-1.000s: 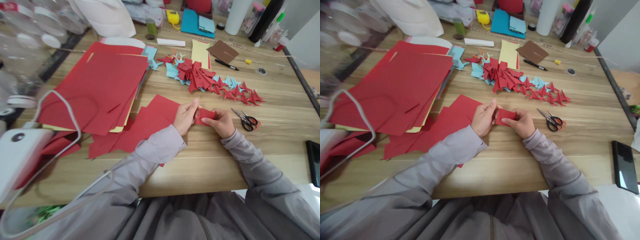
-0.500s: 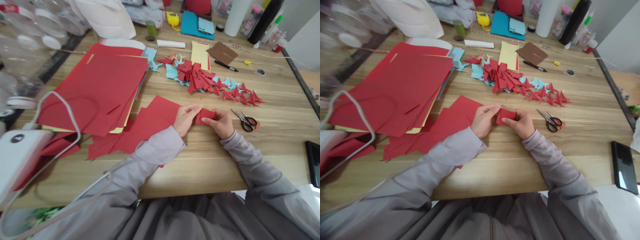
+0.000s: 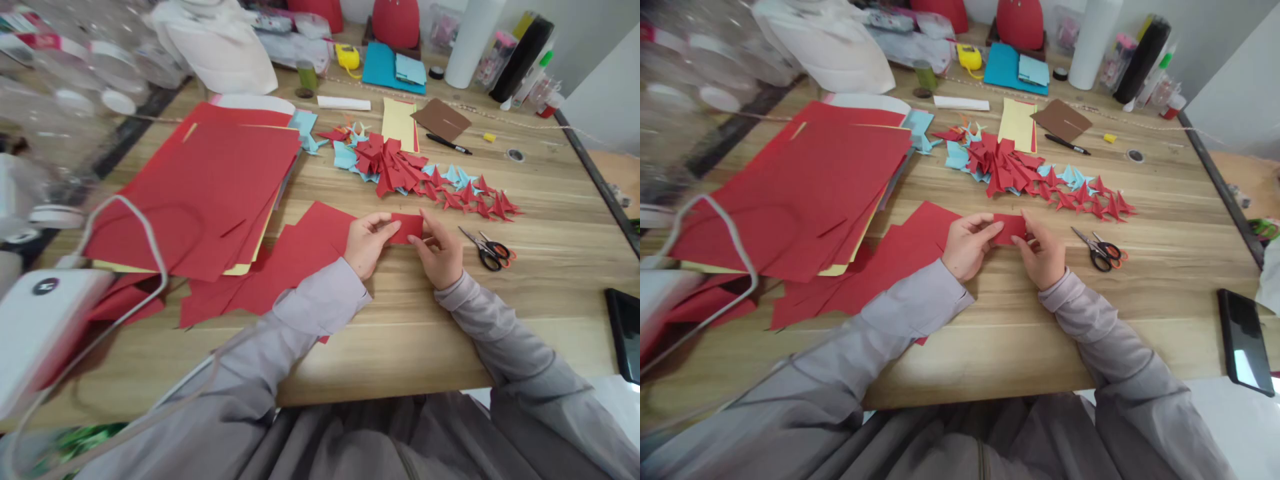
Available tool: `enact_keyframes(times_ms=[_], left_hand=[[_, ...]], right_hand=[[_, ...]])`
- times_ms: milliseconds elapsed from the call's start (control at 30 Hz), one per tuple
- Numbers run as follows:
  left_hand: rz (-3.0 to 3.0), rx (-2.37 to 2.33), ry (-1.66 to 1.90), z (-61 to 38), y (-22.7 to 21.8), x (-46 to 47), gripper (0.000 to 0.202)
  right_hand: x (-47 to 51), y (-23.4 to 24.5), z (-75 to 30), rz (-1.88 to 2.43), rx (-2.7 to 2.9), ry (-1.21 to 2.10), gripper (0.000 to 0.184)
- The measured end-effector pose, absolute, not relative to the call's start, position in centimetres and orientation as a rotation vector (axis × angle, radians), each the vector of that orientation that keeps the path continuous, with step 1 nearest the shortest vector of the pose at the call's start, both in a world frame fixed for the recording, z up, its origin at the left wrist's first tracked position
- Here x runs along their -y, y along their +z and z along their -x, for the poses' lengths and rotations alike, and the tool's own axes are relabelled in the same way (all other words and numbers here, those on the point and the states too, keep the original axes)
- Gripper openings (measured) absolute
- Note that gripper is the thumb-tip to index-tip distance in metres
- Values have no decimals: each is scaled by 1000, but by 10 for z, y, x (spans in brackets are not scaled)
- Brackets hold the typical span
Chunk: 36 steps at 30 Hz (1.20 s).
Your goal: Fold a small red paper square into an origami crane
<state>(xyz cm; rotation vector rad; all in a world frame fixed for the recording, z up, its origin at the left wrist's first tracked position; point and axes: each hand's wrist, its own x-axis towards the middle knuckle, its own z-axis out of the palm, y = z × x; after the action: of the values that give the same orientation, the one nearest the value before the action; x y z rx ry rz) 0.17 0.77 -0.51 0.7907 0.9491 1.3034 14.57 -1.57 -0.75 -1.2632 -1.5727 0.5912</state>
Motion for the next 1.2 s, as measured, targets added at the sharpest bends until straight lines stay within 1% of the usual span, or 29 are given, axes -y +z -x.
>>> enact_keyframes(times_ms=[100,233,267,367,467,633,733,833,867,1033,1200], left_hand=[[-769,-923,1283,-2,-4,-8,25],[-708,-929,1292,-3,-1,-6,29],[-710,-931,1294,-3,1,-6,30],[-704,-921,1235,-3,9,-4,32],[-657,-995,1226,-5,18,-3,34],[-651,-949,1228,-15,24,-6,30],[-665,-931,1221,-19,17,-11,29],[-699,-907,1185,-18,8,-16,29],[-723,-908,1174,-17,5,-17,30],[-845,-967,1167,-14,4,-20,27],[-792,-966,1172,-13,9,-20,26]], right_hand=[[15,-8,-146,1205,1622,464,41],[14,-7,-146,1101,1616,414,19],[14,-7,-146,1074,1597,414,17],[14,-7,-146,1025,1620,425,16],[14,-8,-147,1005,1643,434,19],[14,-6,-150,1027,1651,422,19],[15,-4,-151,1030,1577,571,14],[13,-3,-152,1114,1291,837,36],[12,-3,-152,1145,1194,916,41],[0,2,-153,1237,1051,1383,36],[-7,11,-154,1268,1012,1549,37]])
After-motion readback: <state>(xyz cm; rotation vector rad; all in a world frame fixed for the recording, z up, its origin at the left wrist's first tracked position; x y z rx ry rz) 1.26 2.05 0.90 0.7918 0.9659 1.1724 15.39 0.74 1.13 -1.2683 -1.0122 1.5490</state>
